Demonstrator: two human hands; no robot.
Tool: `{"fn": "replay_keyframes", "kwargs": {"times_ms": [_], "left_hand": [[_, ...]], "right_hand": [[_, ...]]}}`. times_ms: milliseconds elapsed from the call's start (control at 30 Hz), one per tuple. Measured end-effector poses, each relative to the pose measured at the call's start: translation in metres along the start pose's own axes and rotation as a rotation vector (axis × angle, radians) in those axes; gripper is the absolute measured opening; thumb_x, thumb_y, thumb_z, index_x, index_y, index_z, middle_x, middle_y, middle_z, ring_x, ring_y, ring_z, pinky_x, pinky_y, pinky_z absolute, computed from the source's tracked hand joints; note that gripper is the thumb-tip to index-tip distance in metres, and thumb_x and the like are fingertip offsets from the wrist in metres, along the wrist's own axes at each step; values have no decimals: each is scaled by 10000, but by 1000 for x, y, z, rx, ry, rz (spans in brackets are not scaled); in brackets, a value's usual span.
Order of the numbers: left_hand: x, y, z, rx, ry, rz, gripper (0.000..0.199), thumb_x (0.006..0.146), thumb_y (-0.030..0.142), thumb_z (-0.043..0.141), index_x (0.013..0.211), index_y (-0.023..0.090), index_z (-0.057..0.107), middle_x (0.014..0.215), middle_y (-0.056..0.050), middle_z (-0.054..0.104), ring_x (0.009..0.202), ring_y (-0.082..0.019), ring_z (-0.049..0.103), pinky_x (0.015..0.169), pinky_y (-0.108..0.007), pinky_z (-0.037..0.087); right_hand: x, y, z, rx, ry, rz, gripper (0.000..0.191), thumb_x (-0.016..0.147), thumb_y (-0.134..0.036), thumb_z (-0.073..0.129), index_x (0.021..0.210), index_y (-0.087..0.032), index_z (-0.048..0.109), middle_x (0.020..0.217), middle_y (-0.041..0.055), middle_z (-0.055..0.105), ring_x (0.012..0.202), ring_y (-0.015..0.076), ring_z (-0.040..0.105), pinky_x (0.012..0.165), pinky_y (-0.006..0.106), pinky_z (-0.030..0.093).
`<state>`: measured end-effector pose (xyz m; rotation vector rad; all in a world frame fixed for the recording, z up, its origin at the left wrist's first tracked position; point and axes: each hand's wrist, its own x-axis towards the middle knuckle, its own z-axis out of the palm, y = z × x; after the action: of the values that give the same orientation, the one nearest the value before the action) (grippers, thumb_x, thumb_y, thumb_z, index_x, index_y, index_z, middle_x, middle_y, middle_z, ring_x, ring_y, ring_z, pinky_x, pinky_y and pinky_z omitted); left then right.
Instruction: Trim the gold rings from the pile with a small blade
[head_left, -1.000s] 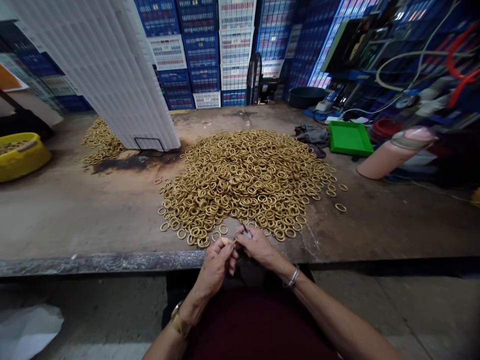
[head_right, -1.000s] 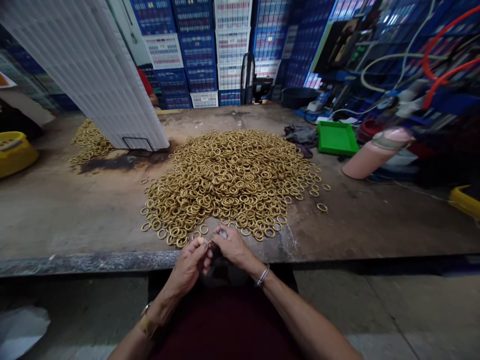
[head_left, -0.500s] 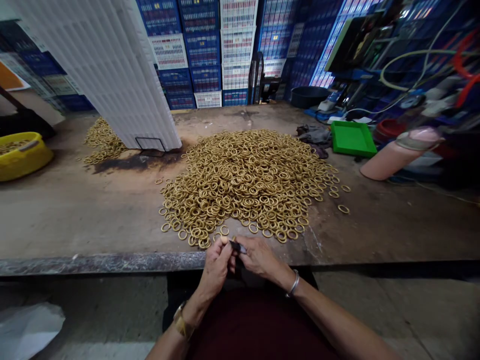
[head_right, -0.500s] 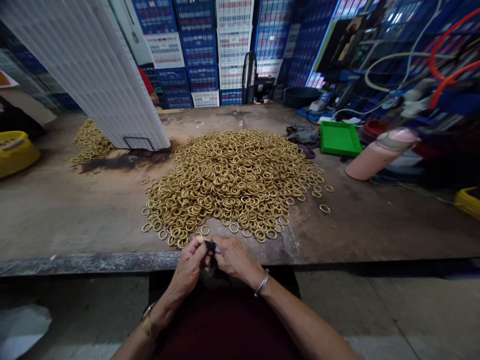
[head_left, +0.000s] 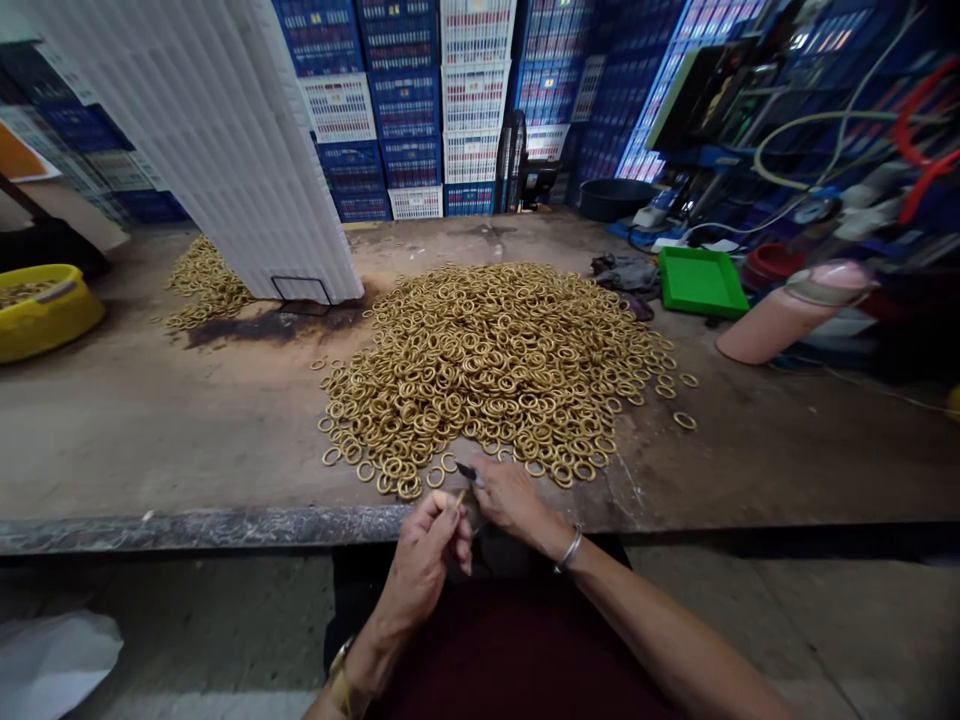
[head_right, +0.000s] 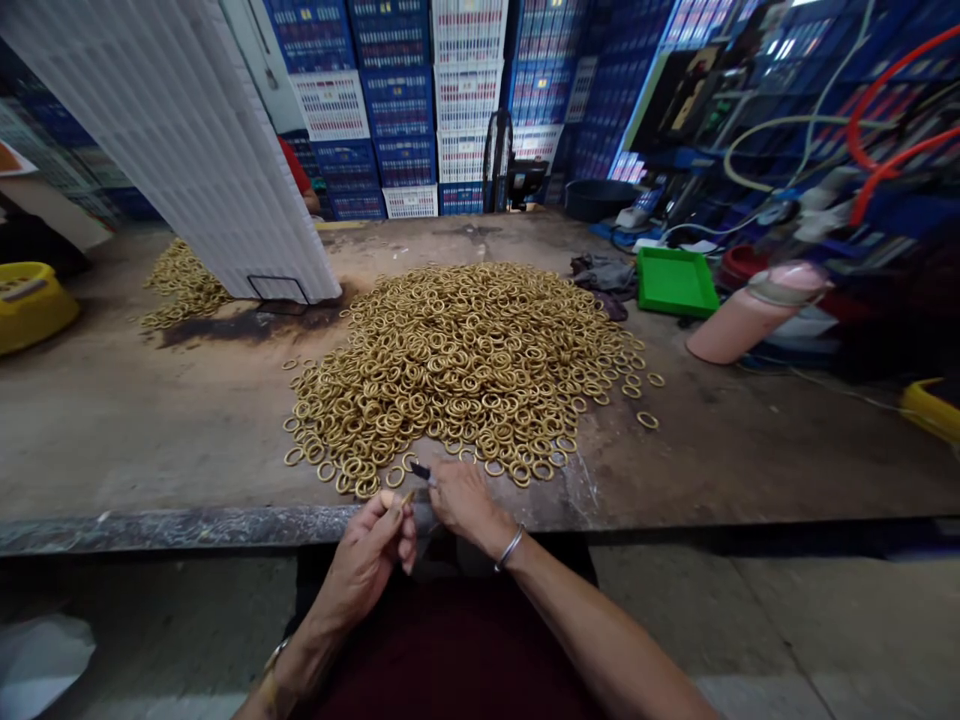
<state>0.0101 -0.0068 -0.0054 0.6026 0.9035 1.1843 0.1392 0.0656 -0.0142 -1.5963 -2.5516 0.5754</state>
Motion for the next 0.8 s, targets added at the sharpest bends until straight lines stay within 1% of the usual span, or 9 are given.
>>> {"fn": "replay_keyframes", "kwargs": {"times_ms": [67,133,200,300,433,533,600,700,800], "left_hand": [[-5,3,1,-71,-13,-24,189,773,322,565,731,151,495,729,-17,562,558,-90,515,444,-197,418],[-6,4,-1,-133,30,-42,176,754,288,593,721,143,499,839,-57,591,670,-124,561,472,-201,437],[-4,3,-5,-181,81,-62,168,736,261,616,724,137,503,880,-75,600,709,-135,574,485,-198,441],[1,2,-11,-244,94,-79,156,732,254,618,763,141,516,837,-68,608,660,-124,569,471,-197,435],[7,3,-17,-349,19,-118,191,715,245,624,869,155,556,747,-21,579,599,-104,538,427,-180,403],[11,4,-19,-425,-17,-191,160,720,281,621,747,131,569,723,-10,551,594,-89,522,429,-169,391],[12,4,-19,-447,-7,-205,222,719,301,624,630,121,529,710,-7,540,580,-75,507,429,-160,378],[12,4,-15,-349,49,-148,233,699,316,644,642,133,511,680,6,528,551,-67,494,410,-152,356],[13,3,-10,-76,117,1,221,709,338,625,819,169,534,628,33,512,489,-70,467,380,-158,338]], "right_hand": [[6,-1,1,9,51,11,233,780,-189,409,978,-178,532,794,49,641,674,144,561,555,233,287],[12,-6,2,44,97,-13,236,813,-235,409,1029,-197,496,886,46,631,739,146,569,585,232,310],[17,-11,4,42,109,-14,235,829,-291,417,1039,-208,482,951,51,612,793,154,566,611,237,328],[23,-16,7,-13,97,14,226,813,-313,454,1019,-229,490,964,45,591,793,167,565,597,247,334],[25,-16,11,-29,159,15,228,795,-317,471,1011,-241,481,985,38,552,752,163,561,578,246,328],[23,-13,13,-19,180,30,241,773,-289,487,1007,-232,482,1003,43,534,732,155,551,583,242,329],[21,-10,12,30,194,7,254,747,-225,492,1002,-223,490,989,40,545,753,155,544,598,237,331],[18,-5,8,216,208,-61,251,719,-132,463,947,-215,525,889,17,584,753,136,531,627,221,336],[14,-2,1,535,175,-24,146,689,-136,466,792,-191,553,689,-15,560,624,100,482,570,198,332]]}}
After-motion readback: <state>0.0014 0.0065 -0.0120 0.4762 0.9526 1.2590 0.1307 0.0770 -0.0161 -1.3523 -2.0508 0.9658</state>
